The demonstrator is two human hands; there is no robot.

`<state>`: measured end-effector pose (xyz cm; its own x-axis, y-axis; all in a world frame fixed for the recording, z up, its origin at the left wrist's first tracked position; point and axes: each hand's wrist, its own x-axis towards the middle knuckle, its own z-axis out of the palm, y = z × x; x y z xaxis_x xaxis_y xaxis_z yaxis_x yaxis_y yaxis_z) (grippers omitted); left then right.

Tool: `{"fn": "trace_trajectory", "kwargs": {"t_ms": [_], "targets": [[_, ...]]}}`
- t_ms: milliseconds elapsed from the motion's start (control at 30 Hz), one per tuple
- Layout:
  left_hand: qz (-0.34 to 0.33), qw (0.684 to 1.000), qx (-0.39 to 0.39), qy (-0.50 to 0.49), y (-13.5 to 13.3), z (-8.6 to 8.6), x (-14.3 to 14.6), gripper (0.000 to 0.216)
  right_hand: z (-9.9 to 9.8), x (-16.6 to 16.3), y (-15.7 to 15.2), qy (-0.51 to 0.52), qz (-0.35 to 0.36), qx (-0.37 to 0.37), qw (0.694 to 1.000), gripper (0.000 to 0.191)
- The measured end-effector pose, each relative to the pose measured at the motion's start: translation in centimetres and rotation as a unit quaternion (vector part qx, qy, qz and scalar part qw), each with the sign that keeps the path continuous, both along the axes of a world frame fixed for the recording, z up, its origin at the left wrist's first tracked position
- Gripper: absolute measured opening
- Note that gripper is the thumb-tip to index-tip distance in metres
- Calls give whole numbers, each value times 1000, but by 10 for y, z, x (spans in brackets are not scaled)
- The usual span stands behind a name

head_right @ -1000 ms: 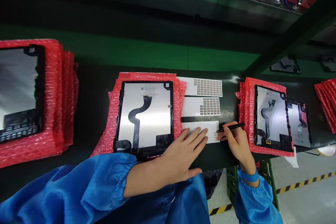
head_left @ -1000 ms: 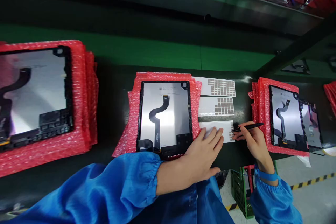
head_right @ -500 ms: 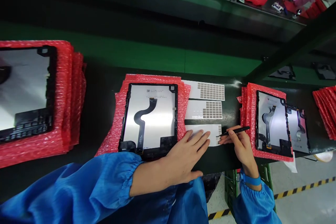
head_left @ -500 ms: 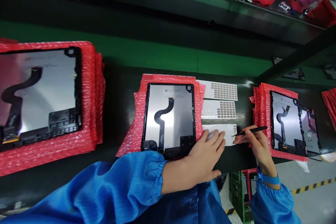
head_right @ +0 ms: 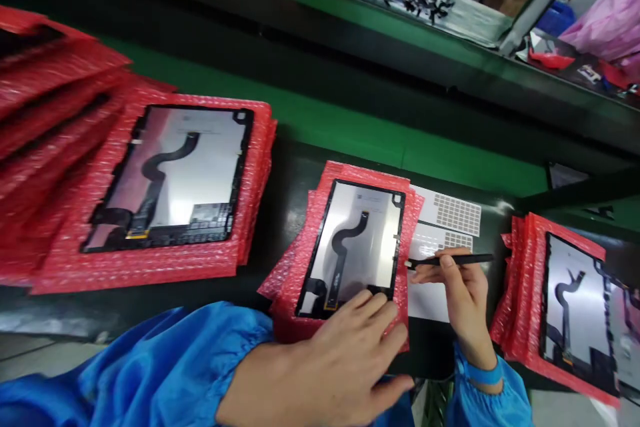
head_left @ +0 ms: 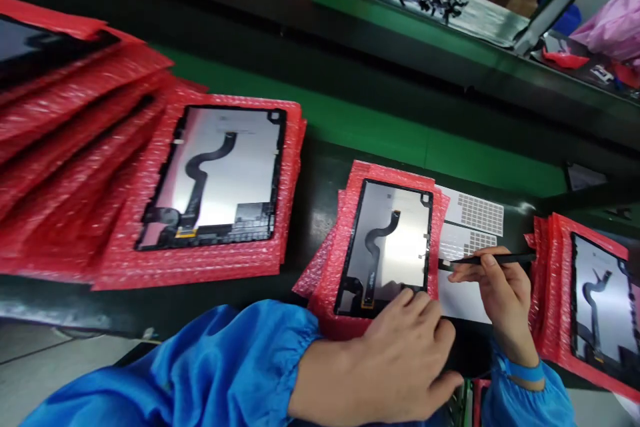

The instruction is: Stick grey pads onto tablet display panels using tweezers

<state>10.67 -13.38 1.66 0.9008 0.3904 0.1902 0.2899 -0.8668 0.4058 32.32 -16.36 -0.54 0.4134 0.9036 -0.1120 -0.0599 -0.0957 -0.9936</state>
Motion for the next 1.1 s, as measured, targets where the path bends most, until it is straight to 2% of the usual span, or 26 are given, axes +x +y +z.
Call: {"fn": "trace_trajectory", "kwargs": {"t_ms": [67,133,233,333,500,667,867,1100], "targets": [[45,998,13,37,17,-3,-18,46,3,-28,31,13,35,4,999,25],[65,993,45,85,37,-12,-32,61,3,-55,60,21,67,-4,998,28],[52,986,84,132,62,-28,-46,92,-2,-84,93,15,98,-25,995,33],[36,987,71,140,74,-38,-51,99,-11,-99,111,-3,113,-48,992,36],[36,992,52,114,75,-38,-50,90,-21,-102,117,-33,118,-77,990,37],[44,993,40,100,77,-32,-48,79,-21,-101,114,-52,114,-90,988,32],[21,994,20,105,82,-27,-50,65,-20,-103,113,-66,109,-96,987,29],[15,993,25,117,84,-28,-52,64,-17,-103,114,-72,118,-89,986,28]]}}
